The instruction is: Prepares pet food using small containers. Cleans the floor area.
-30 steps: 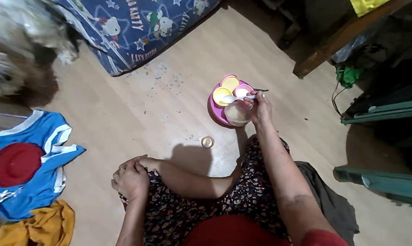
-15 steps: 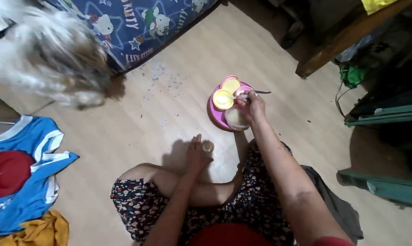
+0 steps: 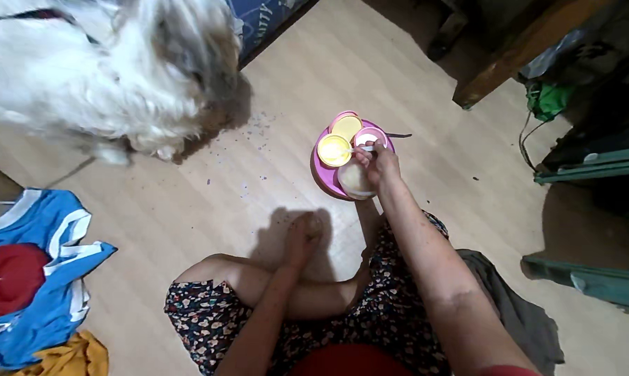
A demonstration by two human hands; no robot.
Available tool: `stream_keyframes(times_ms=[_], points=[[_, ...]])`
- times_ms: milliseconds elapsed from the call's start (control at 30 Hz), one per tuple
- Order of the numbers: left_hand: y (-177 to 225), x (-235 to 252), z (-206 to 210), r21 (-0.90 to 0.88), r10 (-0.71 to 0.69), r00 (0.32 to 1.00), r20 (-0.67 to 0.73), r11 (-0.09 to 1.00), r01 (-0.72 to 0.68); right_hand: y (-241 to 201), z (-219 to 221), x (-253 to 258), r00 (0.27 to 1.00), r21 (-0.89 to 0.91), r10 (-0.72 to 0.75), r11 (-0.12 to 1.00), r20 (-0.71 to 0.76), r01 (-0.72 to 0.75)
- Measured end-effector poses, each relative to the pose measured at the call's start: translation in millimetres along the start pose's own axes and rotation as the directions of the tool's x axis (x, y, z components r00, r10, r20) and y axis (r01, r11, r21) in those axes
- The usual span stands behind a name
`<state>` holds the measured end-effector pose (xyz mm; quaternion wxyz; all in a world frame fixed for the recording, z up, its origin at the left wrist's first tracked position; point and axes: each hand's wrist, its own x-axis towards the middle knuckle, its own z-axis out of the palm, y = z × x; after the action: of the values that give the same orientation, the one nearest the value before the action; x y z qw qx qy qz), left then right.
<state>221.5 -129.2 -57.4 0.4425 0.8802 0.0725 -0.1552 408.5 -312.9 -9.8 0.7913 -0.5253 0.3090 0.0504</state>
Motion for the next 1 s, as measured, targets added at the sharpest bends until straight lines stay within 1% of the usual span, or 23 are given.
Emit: stream_keyframes(times_ms=[67, 100, 300, 367, 500, 633, 700, 767, 833, 867, 900, 1000], points=[[5.7, 2.9, -4.6, -0.099, 0.060, 0.994, -0.096, 0.993, -0.069, -2.8, -0.9, -4.1, 1.000, 0.021, 0.021, 1.000, 0.008, -0.021], [11.5, 6.7, -8.0, -0.127, 0.066, 0.988, -0.142, 0.988, -0.084, -4.1, -0.6, -6.1, 1.000, 0.024, 0.026, 0.999, 0.008, -0.026], [55.5, 32.7, -26.5, -0.249, 0.033, 0.951, -0.307, 0.962, -0.113, -18.4, -3.0, -17.2, 1.000, 0.061, -0.005, 0.998, 0.028, 0.004], [63.5, 40.9, -31.8, -0.249, 0.040, 0.949, -0.313, 0.961, -0.123, -24.3, -4.4, -22.9, 0.999, 0.067, -0.018, 0.998, 0.044, 0.015], [76.5, 51.7, -37.6, -0.287, 0.010, 0.948, -0.317, 0.952, -0.106, -34.6, -7.6, -38.2, 0.995, 0.069, -0.022, 0.998, 0.099, 0.015], [77.7, 51.8, -36.7, -0.289, 0.057, 0.944, -0.324, 0.944, -0.157, -37.4, -9.9, -56.9, 0.987, 0.020, -0.008, 1.000, 0.160, 0.005], [78.0, 49.6, -35.3, -0.293, 0.058, 0.945, -0.322, 0.943, -0.158, -37.9, -9.1, -67.7, 0.985, 0.005, -0.006, 1.000, 0.175, 0.005], [80.2, 47.1, -34.0, -0.298, 0.048, 0.944, -0.328, 0.942, -0.151, -36.5, -8.5, -77.1, 0.981, -0.033, -0.061, 0.997, 0.182, 0.068], [82.3, 44.6, -31.7, -0.311, 0.031, 0.943, -0.331, 0.940, -0.140, -34.3, -10.7, -85.5, 0.959, -0.106, -0.160, 0.976, 0.235, 0.189], [82.5, 43.5, -30.4, -0.321, 0.025, 0.943, -0.331, 0.937, -0.137, -33.0, -12.4, -88.9, 0.935, -0.145, -0.218, 0.953, 0.278, 0.266], [82.3, 42.6, -29.4, -0.331, 0.022, 0.943, -0.332, 0.933, -0.139, -31.5, -14.3, -91.9, 0.902, -0.175, -0.278, 0.921, 0.330, 0.348], [82.8, 40.8, -27.6, -0.353, 0.021, 0.942, -0.334, 0.924, -0.146, -30.4, -19.4, -99.6, 0.767, -0.219, -0.424, 0.789, 0.482, 0.574]])
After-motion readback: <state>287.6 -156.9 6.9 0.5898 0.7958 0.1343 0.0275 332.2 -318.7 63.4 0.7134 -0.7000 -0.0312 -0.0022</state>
